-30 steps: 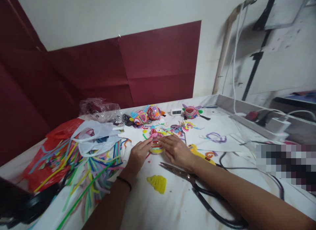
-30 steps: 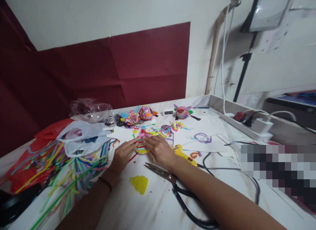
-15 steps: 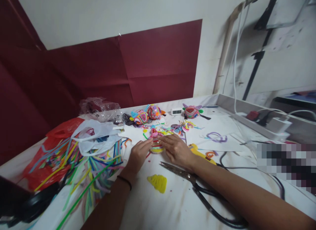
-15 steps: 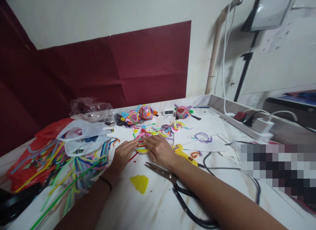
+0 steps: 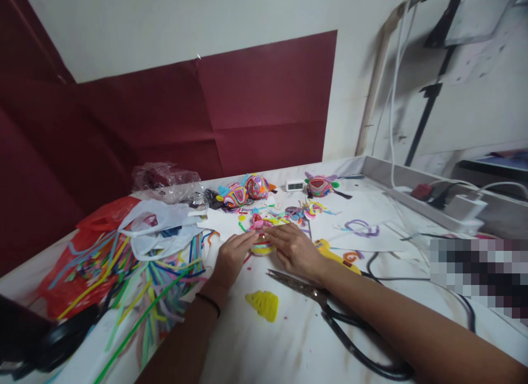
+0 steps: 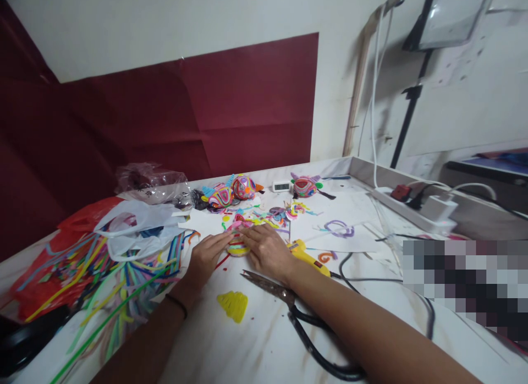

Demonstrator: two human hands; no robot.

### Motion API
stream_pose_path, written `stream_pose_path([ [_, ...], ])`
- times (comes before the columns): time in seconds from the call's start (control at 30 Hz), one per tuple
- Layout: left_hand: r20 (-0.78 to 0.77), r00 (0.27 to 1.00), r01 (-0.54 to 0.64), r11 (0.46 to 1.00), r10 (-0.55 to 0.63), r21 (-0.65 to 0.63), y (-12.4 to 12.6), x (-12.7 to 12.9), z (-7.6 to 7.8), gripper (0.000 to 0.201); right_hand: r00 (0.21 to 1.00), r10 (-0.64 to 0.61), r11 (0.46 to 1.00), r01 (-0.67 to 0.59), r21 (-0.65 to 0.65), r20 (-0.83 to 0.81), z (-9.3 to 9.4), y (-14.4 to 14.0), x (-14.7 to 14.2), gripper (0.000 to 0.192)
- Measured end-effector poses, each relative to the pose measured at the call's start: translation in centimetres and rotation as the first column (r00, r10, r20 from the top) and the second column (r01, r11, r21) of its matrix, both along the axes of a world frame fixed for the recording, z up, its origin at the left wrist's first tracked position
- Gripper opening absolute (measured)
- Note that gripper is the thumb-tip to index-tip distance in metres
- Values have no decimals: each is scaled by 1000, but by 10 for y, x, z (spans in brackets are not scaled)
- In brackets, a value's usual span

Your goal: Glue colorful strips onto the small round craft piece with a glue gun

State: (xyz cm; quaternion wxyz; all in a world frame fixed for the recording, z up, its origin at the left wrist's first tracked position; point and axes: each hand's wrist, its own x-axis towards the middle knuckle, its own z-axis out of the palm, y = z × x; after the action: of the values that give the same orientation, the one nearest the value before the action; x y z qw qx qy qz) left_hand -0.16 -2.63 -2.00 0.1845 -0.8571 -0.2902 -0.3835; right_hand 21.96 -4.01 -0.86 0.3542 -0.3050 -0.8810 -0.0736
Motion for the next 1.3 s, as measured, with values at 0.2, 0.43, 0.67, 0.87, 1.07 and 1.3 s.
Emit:
stream_pose_path([
  [0.2,21,999,-23,999,23,-22,-1,2,1,27,1000,0,1000,0,-3,-1,1,0,-1,48],
  [0.43,18,1000,-21,1000,21,-14,1,1,0,28,1000,-9,999,10,-34,26,8,-3,-1,45],
  [0.67,18,1000,-8,1000,8,-24,2,-1,-1,30,1000,-2,997,1,-80,-16,11,-3,-4,47],
  [0.87,21,1000,0,1000,0,-20,3,-1,-1,30,993,8,991,-23,-130,-119,7,1,-4,51],
  [1.07,33,999,4,1000,-3,-11,3,0,-1,28,935,-63,951,-50,-306,-348,8,10,0,47],
  [1.3,22,1000,4,1000,-4,-23,3,1,0,29,924,-114,932,-29,-362,-366,9,17,5,46],
])
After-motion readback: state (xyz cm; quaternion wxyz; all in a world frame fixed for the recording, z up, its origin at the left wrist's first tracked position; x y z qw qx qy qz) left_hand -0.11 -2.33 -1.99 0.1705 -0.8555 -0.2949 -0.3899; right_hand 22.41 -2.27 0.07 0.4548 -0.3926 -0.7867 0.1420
